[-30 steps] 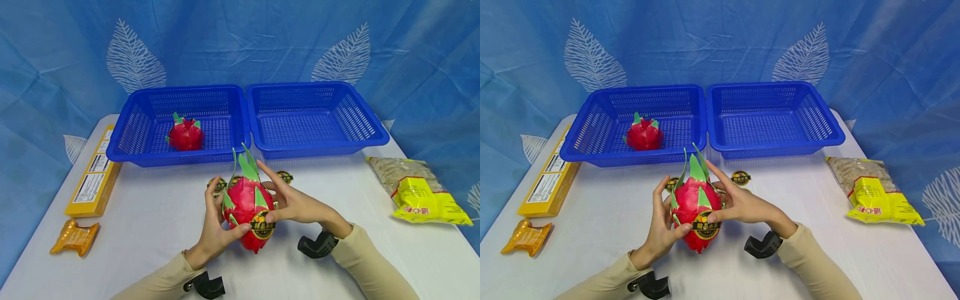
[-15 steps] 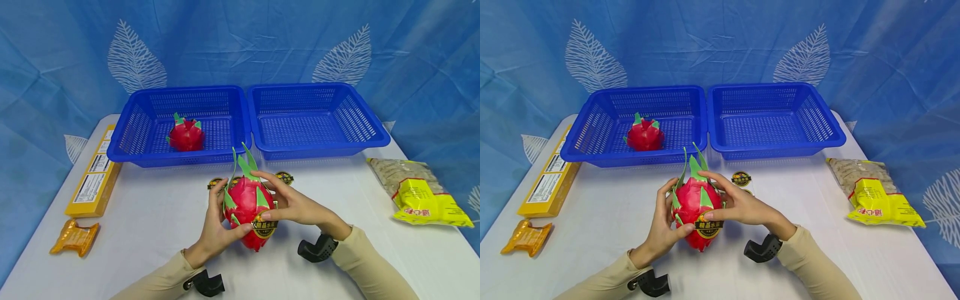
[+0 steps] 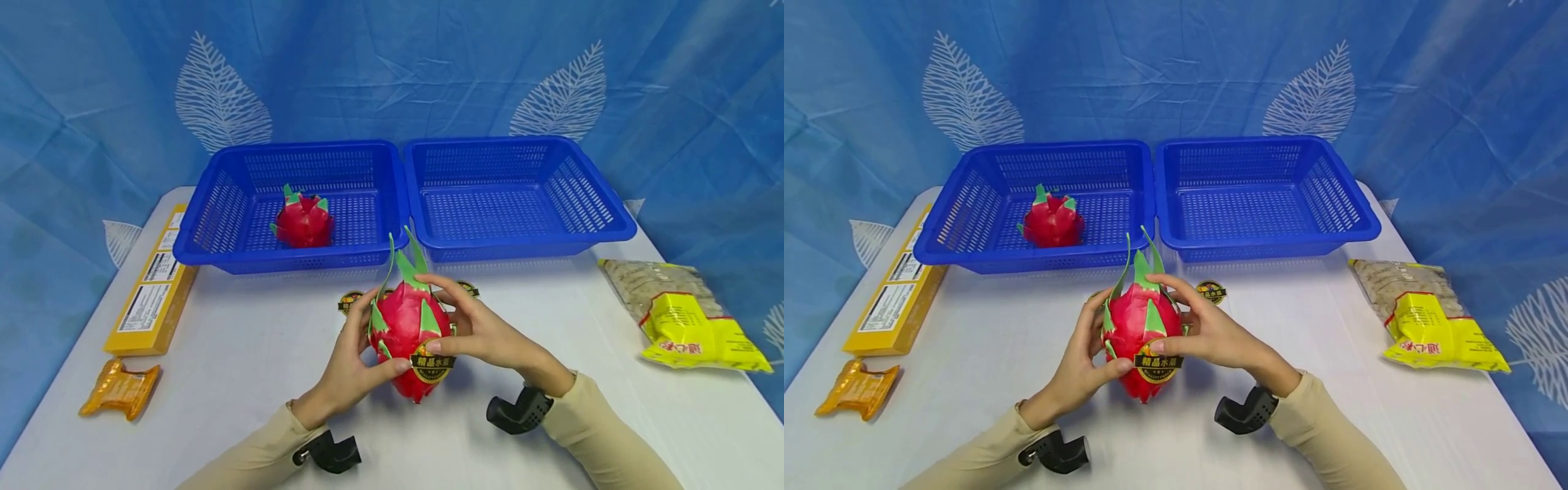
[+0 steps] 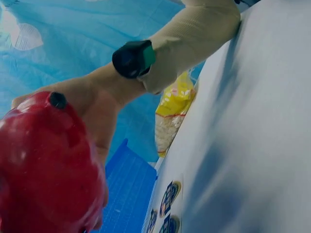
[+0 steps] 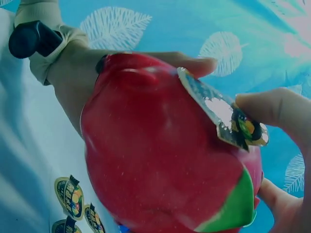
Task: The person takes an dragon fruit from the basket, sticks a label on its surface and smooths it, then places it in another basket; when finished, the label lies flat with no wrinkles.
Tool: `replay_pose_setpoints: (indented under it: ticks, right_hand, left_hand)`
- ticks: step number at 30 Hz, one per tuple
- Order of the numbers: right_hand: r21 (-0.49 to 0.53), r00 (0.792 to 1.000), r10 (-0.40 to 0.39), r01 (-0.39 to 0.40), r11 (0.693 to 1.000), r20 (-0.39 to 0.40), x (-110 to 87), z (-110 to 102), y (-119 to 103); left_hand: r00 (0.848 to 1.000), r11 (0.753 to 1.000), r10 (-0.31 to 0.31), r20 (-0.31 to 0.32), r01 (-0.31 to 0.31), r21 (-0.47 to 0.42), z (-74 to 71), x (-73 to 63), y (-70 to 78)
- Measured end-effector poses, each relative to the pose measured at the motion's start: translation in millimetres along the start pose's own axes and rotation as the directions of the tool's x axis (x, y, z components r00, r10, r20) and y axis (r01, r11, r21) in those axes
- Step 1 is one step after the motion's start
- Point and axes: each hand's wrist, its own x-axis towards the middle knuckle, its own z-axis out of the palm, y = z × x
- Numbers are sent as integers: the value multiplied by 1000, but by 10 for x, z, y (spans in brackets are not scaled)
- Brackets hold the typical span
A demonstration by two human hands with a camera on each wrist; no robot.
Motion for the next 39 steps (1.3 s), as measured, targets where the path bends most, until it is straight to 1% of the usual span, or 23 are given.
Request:
replay_pose_setpoints:
  ticks: [4, 6, 9, 12, 16, 18, 20, 22, 26, 28, 30, 33, 35, 36, 39]
  right_hand:
    - [-36, 996, 69, -71, 997, -58, -17, -13, -25]
    - [-62, 992, 88, -94, 994, -89, -18, -38, -39]
    - [-93, 988, 95, -107, 990, -124, -22, -97, -61]
    - [-104, 986, 76, -91, 990, -148, -36, -189, -104]
    - [-115, 980, 26, -50, 992, -197, -78, -328, -183]
    - [-128, 972, -5, -26, 991, -236, -106, -399, -228]
    - [-143, 960, -30, -11, 990, -280, -138, -472, -275]
    - [-150, 947, -43, -6, 989, -319, -172, -546, -323]
    - [-157, 921, -54, -7, 988, -385, -216, -709, -399]
    - [-156, 905, -64, -3, 988, -420, -212, -798, -434]
    - [-162, 883, -67, -11, 987, -464, -182, -887, -477]
    - [-139, 853, -69, -4, 990, -517, -86, -1020, -547]
    - [-114, 837, -65, 3, 994, -544, -7, -1103, -599]
    - [-97, 832, -66, 14, 995, -551, 34, -1146, -625]
    - [-72, 813, -70, 35, 997, -578, 144, -1257, -710]
  left_hand:
    - [999, 996, -28, 22, 26, 84, -56, 24, -36]
    - [999, 996, -29, 22, 27, 89, -78, 43, -64]
    - [1000, 998, -17, 2, 17, 68, -97, 72, -105]
    - [1000, 999, 3, -27, -1, 48, -93, 106, -142]
    - [997, 998, 20, -69, -15, 66, -72, 136, -180]
    - [996, 996, 29, -85, -22, 82, -60, 160, -182]
    - [996, 995, 22, -92, -13, 96, -50, 191, -175]
    - [996, 995, -4, -85, 13, 98, -42, 234, -161]
    - [996, 995, -91, -17, 92, 35, -29, 378, -120]
    - [993, 993, -119, 17, 119, 9, -22, 479, -103]
    - [991, 992, -128, 39, 128, 7, -14, 586, -95]
    - [990, 992, -124, 64, 122, 33, 9, 740, -91]
    - [990, 993, -112, 83, 107, 53, 36, 834, -103]
    - [990, 993, -107, 87, 102, 61, 55, 878, -108]
    - [991, 990, -104, 87, 95, 100, 124, 1007, -135]
